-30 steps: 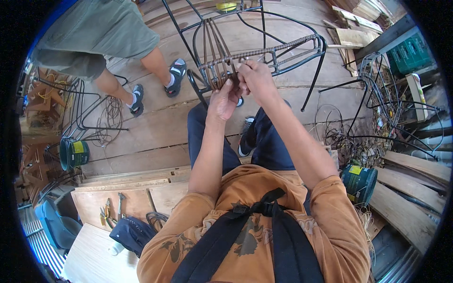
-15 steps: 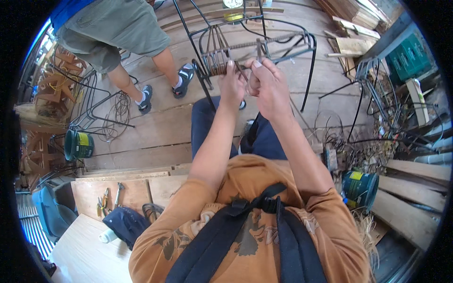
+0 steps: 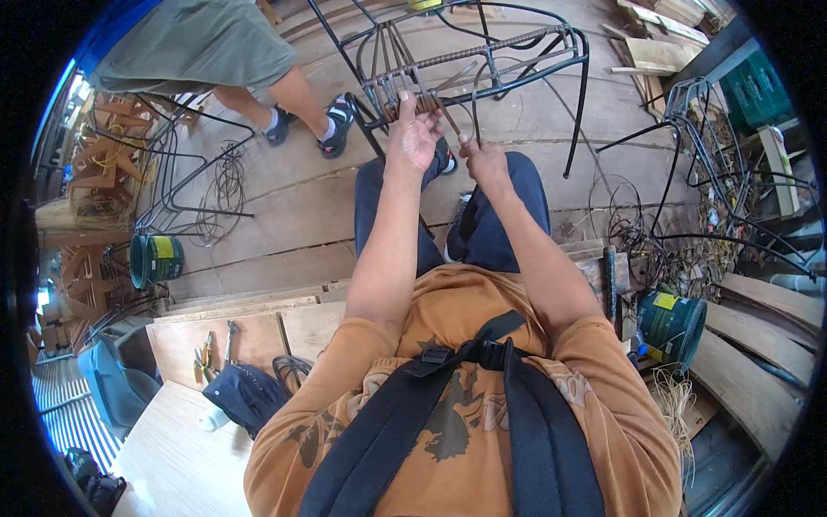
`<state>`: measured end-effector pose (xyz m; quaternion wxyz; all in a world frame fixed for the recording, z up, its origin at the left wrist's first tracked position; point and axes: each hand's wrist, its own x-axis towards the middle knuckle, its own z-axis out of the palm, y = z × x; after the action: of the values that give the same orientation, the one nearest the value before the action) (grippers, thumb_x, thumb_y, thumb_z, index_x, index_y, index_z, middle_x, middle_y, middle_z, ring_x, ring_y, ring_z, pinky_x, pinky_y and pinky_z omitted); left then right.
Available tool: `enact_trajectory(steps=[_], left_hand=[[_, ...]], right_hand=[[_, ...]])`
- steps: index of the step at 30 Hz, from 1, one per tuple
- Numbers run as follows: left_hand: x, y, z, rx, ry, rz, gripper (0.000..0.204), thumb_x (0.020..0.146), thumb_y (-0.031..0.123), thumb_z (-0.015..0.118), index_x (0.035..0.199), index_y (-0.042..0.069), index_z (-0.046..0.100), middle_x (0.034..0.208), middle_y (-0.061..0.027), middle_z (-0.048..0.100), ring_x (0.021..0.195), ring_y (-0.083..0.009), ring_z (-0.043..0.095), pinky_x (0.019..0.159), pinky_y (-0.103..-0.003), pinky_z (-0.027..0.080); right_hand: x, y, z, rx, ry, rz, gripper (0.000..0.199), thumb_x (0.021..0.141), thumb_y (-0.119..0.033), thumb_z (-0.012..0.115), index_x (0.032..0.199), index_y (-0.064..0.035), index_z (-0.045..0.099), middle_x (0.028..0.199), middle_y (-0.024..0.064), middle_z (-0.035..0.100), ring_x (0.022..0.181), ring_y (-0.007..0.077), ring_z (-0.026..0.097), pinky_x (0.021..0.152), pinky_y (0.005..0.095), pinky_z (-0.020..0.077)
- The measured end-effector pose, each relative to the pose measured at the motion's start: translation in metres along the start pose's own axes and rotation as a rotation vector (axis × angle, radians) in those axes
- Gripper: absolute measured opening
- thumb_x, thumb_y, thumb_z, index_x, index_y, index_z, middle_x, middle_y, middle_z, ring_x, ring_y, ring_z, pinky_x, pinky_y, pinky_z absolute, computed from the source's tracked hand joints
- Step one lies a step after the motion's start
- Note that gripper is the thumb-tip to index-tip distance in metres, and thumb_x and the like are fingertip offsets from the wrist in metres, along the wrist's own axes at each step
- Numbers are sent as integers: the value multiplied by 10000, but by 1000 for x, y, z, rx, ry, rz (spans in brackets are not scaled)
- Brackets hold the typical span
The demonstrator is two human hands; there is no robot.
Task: Weaving material onto a metal chair frame.
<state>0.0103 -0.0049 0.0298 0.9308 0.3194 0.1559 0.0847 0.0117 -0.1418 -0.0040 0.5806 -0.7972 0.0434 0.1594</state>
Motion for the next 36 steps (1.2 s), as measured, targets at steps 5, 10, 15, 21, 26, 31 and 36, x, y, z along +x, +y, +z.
enact_trajectory(steps=[5, 10, 15, 21, 26, 31, 36], left_hand=[[-1, 2, -1, -22, 41, -14, 382, 749, 422, 676, 910, 105, 537, 782, -23, 570, 700, -139, 512, 507, -238, 340], [1, 6, 0, -54, 30, -35, 341, 750, 411, 677, 859, 124, 529, 767, -16, 544, 639, -126, 467, 500, -243, 342], [-1, 8, -6, -63, -21, -78, 350, 761, 442, 652, 869, 140, 510, 805, -32, 547, 612, -119, 435, 489, -245, 340], [-30, 12, 4, 52, 80, -278, 483, 799, 465, 595, 1053, 69, 490, 877, -106, 572, 756, -185, 575, 564, -279, 441], [-34, 15, 10, -14, 88, -263, 455, 790, 393, 639, 1026, 30, 499, 927, -163, 581, 837, -248, 586, 668, -324, 471], [-24, 0, 8, -104, 96, -91, 442, 769, 341, 678, 970, -21, 525, 862, -147, 602, 781, -219, 592, 657, -312, 460], [-18, -2, 10, -175, 44, -20, 382, 763, 297, 692, 958, 3, 547, 844, -122, 600, 776, -206, 576, 678, -309, 458]], right_hand=[[-5, -4, 13, 100, -37, 12, 438, 845, -418, 551, 637, -33, 559, 438, -4, 400, 388, 96, 366, 384, 268, 268], [8, 6, 20, 31, -104, 33, 452, 852, -436, 521, 675, -26, 587, 447, 25, 447, 413, 135, 441, 433, 301, 350], [28, -5, 27, 11, -178, -27, 390, 871, -368, 500, 713, -25, 595, 503, 42, 503, 456, 145, 476, 454, 303, 372], [72, 32, 41, 643, -191, -201, 233, 761, -158, 561, 903, 26, 581, 793, 74, 610, 670, 135, 551, 567, 280, 440], [61, 10, 43, 382, -85, -8, 134, 757, -81, 542, 857, 0, 580, 771, 34, 573, 647, 120, 523, 558, 269, 431], [62, 26, 31, 553, -99, -31, 98, 791, -105, 564, 794, -10, 589, 653, 14, 527, 536, 81, 469, 483, 227, 354], [-47, 0, -42, 702, -80, -124, 92, 799, -92, 569, 786, -9, 532, 705, 69, 539, 632, 145, 514, 614, 276, 406]])
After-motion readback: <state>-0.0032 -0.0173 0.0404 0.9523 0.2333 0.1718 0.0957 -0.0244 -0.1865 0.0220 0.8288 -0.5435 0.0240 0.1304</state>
